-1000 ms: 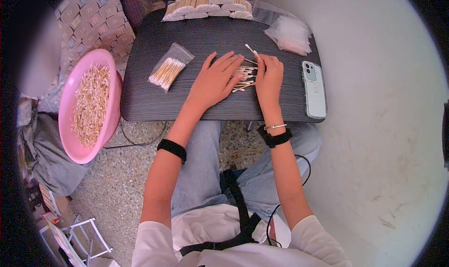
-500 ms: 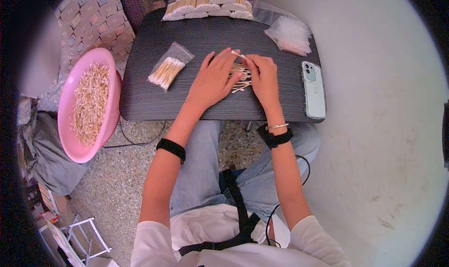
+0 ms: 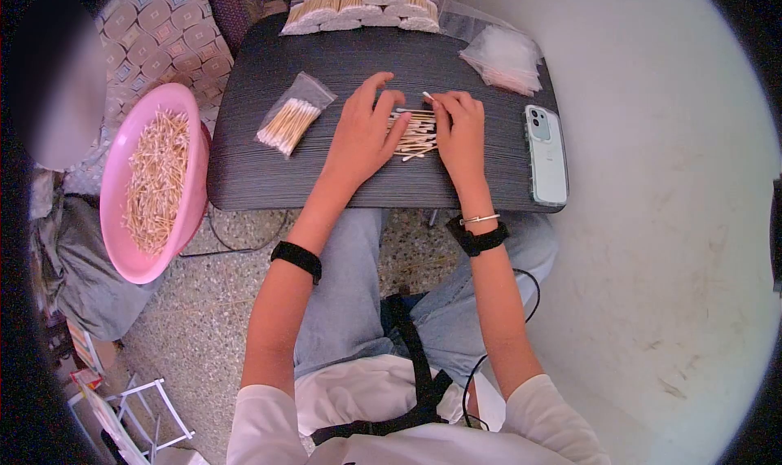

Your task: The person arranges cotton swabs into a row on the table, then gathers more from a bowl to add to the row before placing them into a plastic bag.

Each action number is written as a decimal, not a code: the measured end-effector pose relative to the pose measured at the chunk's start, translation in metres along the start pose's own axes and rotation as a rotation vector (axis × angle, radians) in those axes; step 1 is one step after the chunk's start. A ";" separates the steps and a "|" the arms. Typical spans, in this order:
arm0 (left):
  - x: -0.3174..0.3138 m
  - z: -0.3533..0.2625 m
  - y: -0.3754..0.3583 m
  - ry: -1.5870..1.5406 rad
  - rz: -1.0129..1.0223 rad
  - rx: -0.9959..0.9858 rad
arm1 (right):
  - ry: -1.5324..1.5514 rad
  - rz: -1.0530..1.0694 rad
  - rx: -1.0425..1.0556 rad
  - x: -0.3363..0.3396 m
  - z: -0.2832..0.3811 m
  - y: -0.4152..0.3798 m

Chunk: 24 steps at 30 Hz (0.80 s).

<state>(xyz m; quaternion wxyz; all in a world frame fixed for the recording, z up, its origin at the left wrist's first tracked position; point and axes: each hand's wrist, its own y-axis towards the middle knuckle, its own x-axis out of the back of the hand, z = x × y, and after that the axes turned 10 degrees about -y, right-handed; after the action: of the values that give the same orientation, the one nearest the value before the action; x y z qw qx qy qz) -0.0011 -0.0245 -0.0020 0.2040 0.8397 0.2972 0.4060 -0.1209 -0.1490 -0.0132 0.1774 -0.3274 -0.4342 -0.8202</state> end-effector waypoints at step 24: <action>-0.004 0.004 -0.006 0.211 0.224 -0.073 | 0.510 0.247 -0.061 0.012 0.004 0.003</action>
<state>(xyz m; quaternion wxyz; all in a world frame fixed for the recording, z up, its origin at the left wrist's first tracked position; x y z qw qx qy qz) -0.0015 -0.0233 -0.0103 0.1556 0.8123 0.2063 0.5229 -0.1264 -0.1473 -0.0021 0.3696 -0.1659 -0.3076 -0.8609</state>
